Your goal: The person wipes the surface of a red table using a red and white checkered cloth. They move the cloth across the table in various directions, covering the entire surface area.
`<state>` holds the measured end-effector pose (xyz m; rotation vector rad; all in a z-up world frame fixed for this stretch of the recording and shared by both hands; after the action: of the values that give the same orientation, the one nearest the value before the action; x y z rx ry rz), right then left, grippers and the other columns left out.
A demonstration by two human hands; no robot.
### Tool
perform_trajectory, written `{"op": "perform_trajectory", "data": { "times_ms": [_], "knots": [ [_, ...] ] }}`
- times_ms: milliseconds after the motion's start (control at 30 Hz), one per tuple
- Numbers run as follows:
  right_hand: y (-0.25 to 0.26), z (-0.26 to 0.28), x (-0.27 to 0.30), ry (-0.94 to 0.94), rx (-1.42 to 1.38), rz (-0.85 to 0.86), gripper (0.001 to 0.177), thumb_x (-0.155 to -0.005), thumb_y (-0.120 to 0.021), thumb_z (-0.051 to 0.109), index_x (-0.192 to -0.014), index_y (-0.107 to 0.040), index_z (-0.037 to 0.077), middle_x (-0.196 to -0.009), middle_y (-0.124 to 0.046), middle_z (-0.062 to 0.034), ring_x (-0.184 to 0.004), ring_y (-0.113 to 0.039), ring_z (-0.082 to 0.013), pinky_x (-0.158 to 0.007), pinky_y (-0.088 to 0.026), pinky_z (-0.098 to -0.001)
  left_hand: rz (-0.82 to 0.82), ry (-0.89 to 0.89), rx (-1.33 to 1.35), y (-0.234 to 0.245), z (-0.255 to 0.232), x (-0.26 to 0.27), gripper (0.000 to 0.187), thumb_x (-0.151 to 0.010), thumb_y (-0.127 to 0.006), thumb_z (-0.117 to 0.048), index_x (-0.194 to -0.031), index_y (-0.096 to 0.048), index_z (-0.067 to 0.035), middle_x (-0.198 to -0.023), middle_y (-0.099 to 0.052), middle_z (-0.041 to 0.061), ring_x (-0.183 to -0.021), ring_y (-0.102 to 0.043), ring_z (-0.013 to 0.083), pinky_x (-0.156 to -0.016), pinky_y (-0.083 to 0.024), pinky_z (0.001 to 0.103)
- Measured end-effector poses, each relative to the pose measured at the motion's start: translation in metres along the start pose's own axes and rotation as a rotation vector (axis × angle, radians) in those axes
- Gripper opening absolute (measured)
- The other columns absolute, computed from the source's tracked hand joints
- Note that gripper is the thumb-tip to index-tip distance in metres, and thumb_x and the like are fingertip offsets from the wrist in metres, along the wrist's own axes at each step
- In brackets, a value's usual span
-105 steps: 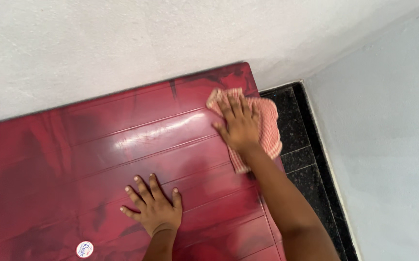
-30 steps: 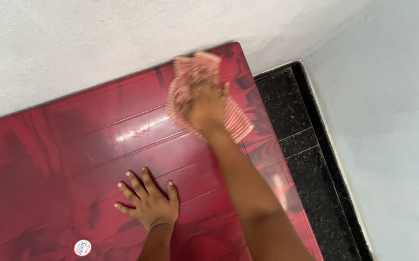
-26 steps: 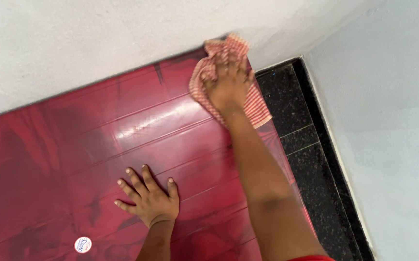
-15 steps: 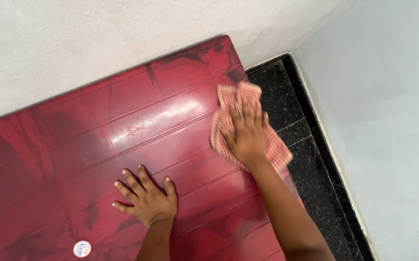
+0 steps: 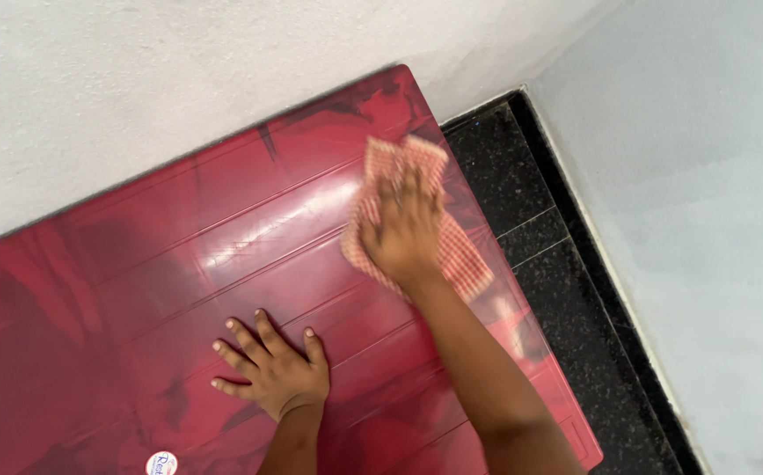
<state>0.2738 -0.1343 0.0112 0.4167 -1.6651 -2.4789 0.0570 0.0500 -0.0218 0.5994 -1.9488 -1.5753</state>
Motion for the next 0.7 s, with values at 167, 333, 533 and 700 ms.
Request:
{"op": "perform_trajectory", "data": {
  "times_ms": [167,333,533,700],
  "knots": [
    [-0.014,0.022,-0.076,0.01,-0.016,0.051,0.056,-0.092,-0.06,0.044,-0.145,-0.055,0.028,-0.161,-0.034,-0.0169,-0.149,-0.02,-0.0517,-0.118,-0.012,-0.0708,-0.035,-0.02,-0.005,0.001,-0.003,0.0,0.086,-0.087,-0.05,-0.057,-0.159,-0.035,-0.013,-0.172,-0.015,0.019,-0.158,-0.004,0.0469,-0.112,-0.001,0.081],
    [0.006,-0.006,-0.063,-0.1,-0.022,0.062,0.053,-0.093,-0.063,0.044,-0.143,-0.057,0.029,-0.163,-0.033,-0.0097,-0.148,-0.025,-0.0467,-0.118,-0.011,-0.0706,-0.029,-0.021,0.002,0.003,-0.005,0.002,0.087,-0.087,-0.051,-0.056,-0.16,-0.036,-0.012,-0.172,-0.015,0.019,-0.158,-0.003,0.0468,-0.113,-0.001,0.081],
    [0.031,-0.058,0.044,-0.18,0.044,0.036,0.06,-0.091,-0.065,0.042,-0.147,-0.056,0.023,-0.165,-0.033,-0.0124,-0.15,-0.029,-0.042,-0.123,-0.012,-0.0638,0.002,-0.023,0.008,0.002,-0.003,0.002,0.087,-0.087,-0.05,-0.057,-0.16,-0.033,-0.012,-0.173,-0.012,0.02,-0.158,0.0,0.0468,-0.112,0.001,0.08],
    [0.06,-0.089,0.15,-0.312,0.147,0.028,0.064,-0.091,-0.062,0.044,-0.151,-0.052,0.025,-0.165,-0.032,-0.0154,-0.148,-0.028,-0.0438,-0.12,-0.013,-0.0646,0.034,-0.021,-0.018,0.0,-0.004,0.0,0.086,-0.089,-0.047,-0.058,-0.16,-0.03,-0.012,-0.172,-0.008,0.02,-0.156,0.003,0.0471,-0.112,0.002,0.08]
  ]
}}
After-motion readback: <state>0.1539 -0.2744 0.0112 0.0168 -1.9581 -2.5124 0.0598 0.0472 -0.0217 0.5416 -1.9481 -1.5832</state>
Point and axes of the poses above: each hand's wrist, its own x-axis away from the middle knuckle, its own y-axis out of the back of the hand, z = x × y, the point moved 8 cm from there along -x, towards the middle knuckle
